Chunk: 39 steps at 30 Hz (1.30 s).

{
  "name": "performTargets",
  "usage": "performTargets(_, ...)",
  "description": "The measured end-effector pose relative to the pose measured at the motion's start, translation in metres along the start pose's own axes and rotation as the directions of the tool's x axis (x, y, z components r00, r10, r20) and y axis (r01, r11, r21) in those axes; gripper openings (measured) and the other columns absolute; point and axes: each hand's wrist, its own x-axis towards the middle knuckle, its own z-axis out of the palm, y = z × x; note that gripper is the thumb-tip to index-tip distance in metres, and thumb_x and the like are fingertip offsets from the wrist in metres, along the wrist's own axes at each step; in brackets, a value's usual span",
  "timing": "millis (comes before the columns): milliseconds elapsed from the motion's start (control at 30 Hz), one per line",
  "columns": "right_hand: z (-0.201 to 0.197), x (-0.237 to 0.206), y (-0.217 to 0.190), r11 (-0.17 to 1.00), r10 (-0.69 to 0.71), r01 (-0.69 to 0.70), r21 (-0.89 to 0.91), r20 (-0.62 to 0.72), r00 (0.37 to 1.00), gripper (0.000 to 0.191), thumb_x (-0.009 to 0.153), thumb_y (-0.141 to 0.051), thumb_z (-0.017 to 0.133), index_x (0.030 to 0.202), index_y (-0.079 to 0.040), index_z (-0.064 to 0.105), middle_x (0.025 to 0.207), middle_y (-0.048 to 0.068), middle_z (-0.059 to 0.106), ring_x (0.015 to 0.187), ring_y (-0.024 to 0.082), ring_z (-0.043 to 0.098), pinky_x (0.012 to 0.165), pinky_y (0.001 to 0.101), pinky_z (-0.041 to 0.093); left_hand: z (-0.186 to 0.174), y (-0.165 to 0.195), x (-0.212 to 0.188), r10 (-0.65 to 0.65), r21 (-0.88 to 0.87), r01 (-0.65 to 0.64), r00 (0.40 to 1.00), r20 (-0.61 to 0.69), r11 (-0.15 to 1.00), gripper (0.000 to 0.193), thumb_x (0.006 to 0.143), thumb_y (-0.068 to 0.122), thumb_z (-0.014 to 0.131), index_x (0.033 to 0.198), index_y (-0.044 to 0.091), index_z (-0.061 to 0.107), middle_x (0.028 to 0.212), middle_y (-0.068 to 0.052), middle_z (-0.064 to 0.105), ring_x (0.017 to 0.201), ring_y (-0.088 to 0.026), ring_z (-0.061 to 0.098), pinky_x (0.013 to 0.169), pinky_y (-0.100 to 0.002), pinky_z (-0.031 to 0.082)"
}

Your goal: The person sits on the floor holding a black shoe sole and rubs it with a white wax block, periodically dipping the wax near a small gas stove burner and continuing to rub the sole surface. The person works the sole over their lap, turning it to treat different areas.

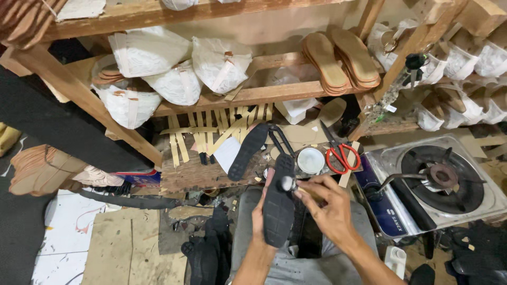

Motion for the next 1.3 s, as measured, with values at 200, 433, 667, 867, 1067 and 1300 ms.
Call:
performTargets(200,-0.002,-0.011,-0.02,1.0,0.006,-0.006,0.013,-0.021,1.0,0.023,0.082,-0.012,0.08,0.105,-0.006,0.081,0.094,0.006,0.07,0.082,0.018,0.072,0.066,0.031,0.057,0.008,-0.015,0.001,-0.075,-0.018,0.077,0.994,0.074,0.997,0.059,0.109,0.017,0.037,0.167,0.017,0.029,0.155,-0.016,0.048,0.129,-0.03,0.058,0.107,-0.041,0.054)
performTargets(433,-0.01,-0.035,-0.033,0.983,-0.182,0.182,0.023,0.025,0.983,0.023,0.078,-0.01,0.082,0.101,-0.007,0.081,0.089,0.005,0.069,0.07,0.016,0.071,0.061,0.0298,0.056,0.013,-0.011,0.006,-0.096,-0.01,0.096,0.995,0.001,0.995,0.058,0.104,0.022,0.04,0.161,0.023,0.032,0.152,-0.012,0.05,0.121,-0.032,0.062,0.088,-0.04,0.06)
performTargets(667,-0.009,-0.017,-0.025,0.979,-0.2,0.195,-0.062,-0.094,0.975,0.023,0.08,-0.008,0.083,0.102,-0.005,0.079,0.093,0.008,0.068,0.071,0.02,0.07,0.06,0.0313,0.056,0.009,-0.021,0.009,-0.106,-0.129,0.119,0.989,0.104,0.984,0.061,0.112,0.015,0.042,0.171,0.018,0.029,0.157,-0.019,0.046,0.125,-0.033,0.057,0.098,-0.042,0.061)
performTargets(867,-0.018,-0.038,-0.04,0.907,-0.419,0.42,-0.038,0.025,0.907,0.026,0.076,-0.013,0.085,0.101,-0.01,0.079,0.088,0.003,0.067,0.069,0.019,0.069,0.06,0.0314,0.055,0.027,-0.007,0.008,-0.078,-0.119,0.082,0.996,0.035,0.99,0.059,0.109,0.019,0.041,0.167,0.017,0.031,0.158,-0.015,0.048,0.127,-0.034,0.059,0.101,-0.043,0.061)
performTargets(1067,-0.013,-0.026,-0.034,0.907,-0.408,0.4,-0.13,-0.041,0.912,0.029,0.076,-0.01,0.085,0.104,-0.008,0.078,0.089,0.007,0.066,0.069,0.021,0.067,0.06,0.0335,0.054,0.028,-0.014,0.008,-0.096,-0.06,0.115,0.962,0.255,0.992,0.053,0.112,0.019,0.039,0.165,0.018,0.031,0.155,-0.017,0.05,0.128,-0.031,0.06,0.109,-0.04,0.051)
performTargets(1300,-0.023,-0.044,-0.029,0.849,-0.515,0.521,-0.088,0.086,0.853,0.032,0.074,-0.016,0.087,0.104,-0.011,0.077,0.09,0.006,0.067,0.069,0.021,0.066,0.058,0.0335,0.053,0.021,0.0,0.018,-0.008,-0.124,0.026,0.99,0.139,0.992,0.055,0.113,0.017,0.04,0.167,0.013,0.031,0.157,-0.016,0.046,0.136,-0.029,0.053,0.126,-0.046,0.036)
